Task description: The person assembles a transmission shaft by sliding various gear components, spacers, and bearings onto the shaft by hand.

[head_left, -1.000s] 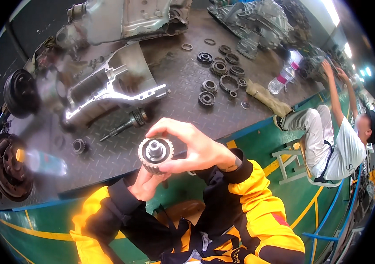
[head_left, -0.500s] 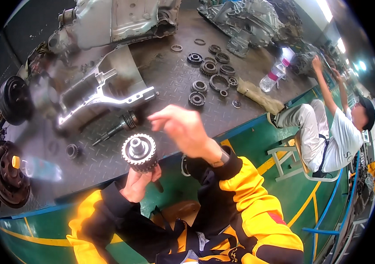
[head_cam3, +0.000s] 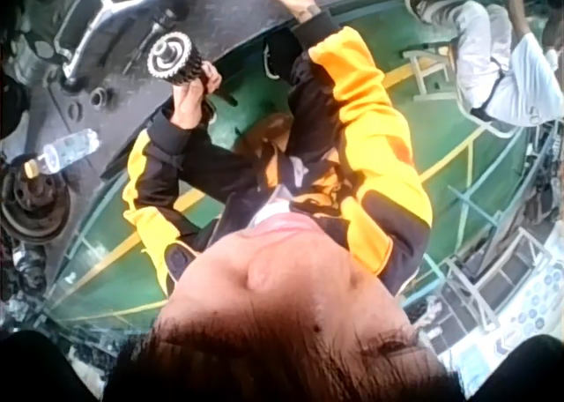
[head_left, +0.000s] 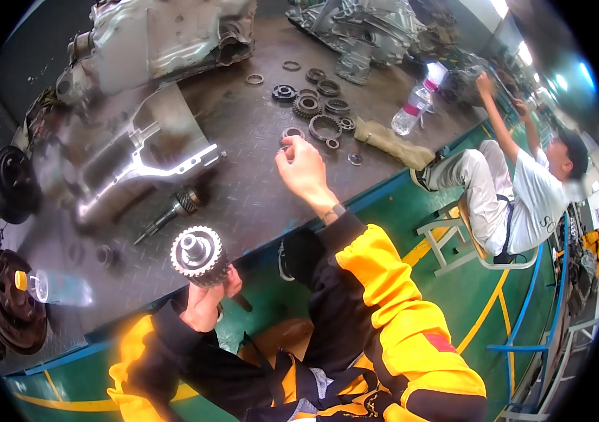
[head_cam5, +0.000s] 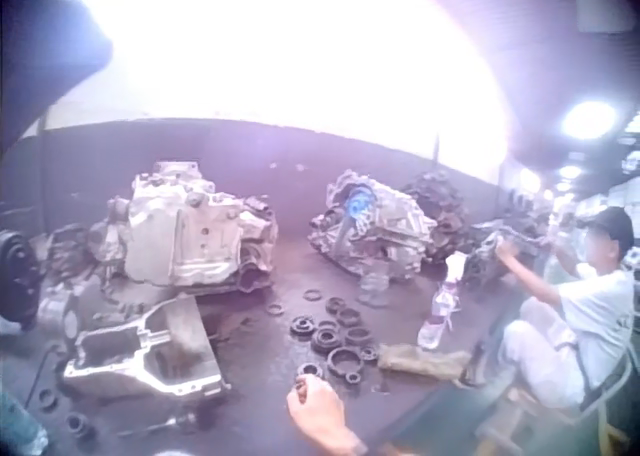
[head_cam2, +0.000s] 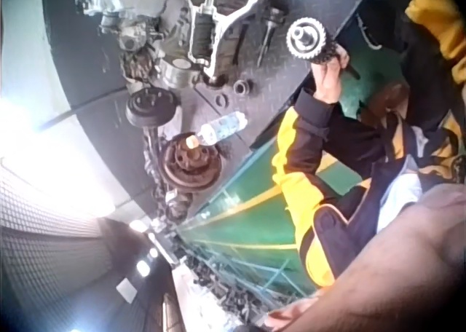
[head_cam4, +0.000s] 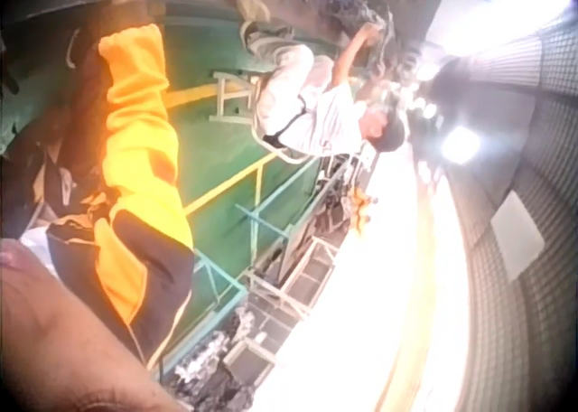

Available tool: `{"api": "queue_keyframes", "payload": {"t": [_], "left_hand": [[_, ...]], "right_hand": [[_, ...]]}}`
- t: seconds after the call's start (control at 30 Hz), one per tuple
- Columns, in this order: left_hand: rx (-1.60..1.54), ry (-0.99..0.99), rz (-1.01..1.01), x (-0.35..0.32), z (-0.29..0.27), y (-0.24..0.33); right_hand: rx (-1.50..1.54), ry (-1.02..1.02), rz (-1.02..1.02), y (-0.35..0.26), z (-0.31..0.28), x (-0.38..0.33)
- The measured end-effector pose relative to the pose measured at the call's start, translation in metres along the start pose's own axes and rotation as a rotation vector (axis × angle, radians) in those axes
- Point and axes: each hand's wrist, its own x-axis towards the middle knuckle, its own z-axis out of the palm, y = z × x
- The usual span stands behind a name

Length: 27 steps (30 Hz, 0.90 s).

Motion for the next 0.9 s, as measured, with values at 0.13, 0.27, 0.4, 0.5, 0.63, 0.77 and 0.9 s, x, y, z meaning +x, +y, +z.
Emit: {"api": "queue_keyframes", "payload": {"t": [0.13, 0.27, 0.4, 0.5, 0.63, 0.77, 0.9], "left_hand": [[0.011, 0.009, 0.020, 0.003, 0.002, 0.001], [-0.015, 0.002, 0.012, 0.006, -0.002, -0.005], [0.042, 0.060, -0.058, -0.004, -0.001, 0.007], [0.101, 0.069, -0.073, -0.001, -0.002, 0.018], [0.166, -0.005, -0.069, -0.005, -0.014, 0.017], [0.226, 0.042, 0.180, -0.004, -0.015, 0.008], [0.286, 0.111, 0.249, -0.004, -0.014, 0.007]], "right_hand": [[0.097, 0.167, -0.012, 0.013, -0.004, 0.028], [-0.274, 0.215, -0.124, 0.059, -0.019, 0.101], [-0.801, 0.118, 0.040, 0.093, -0.040, 0.169], [-0.634, -0.098, 0.339, 0.112, -0.047, 0.200], [-0.679, -0.025, 0.335, 0.137, -0.042, 0.205], [-0.694, -0.122, 0.327, 0.150, -0.050, 0.232], [-0.777, -0.049, 0.354, 0.112, -0.038, 0.214]]}}
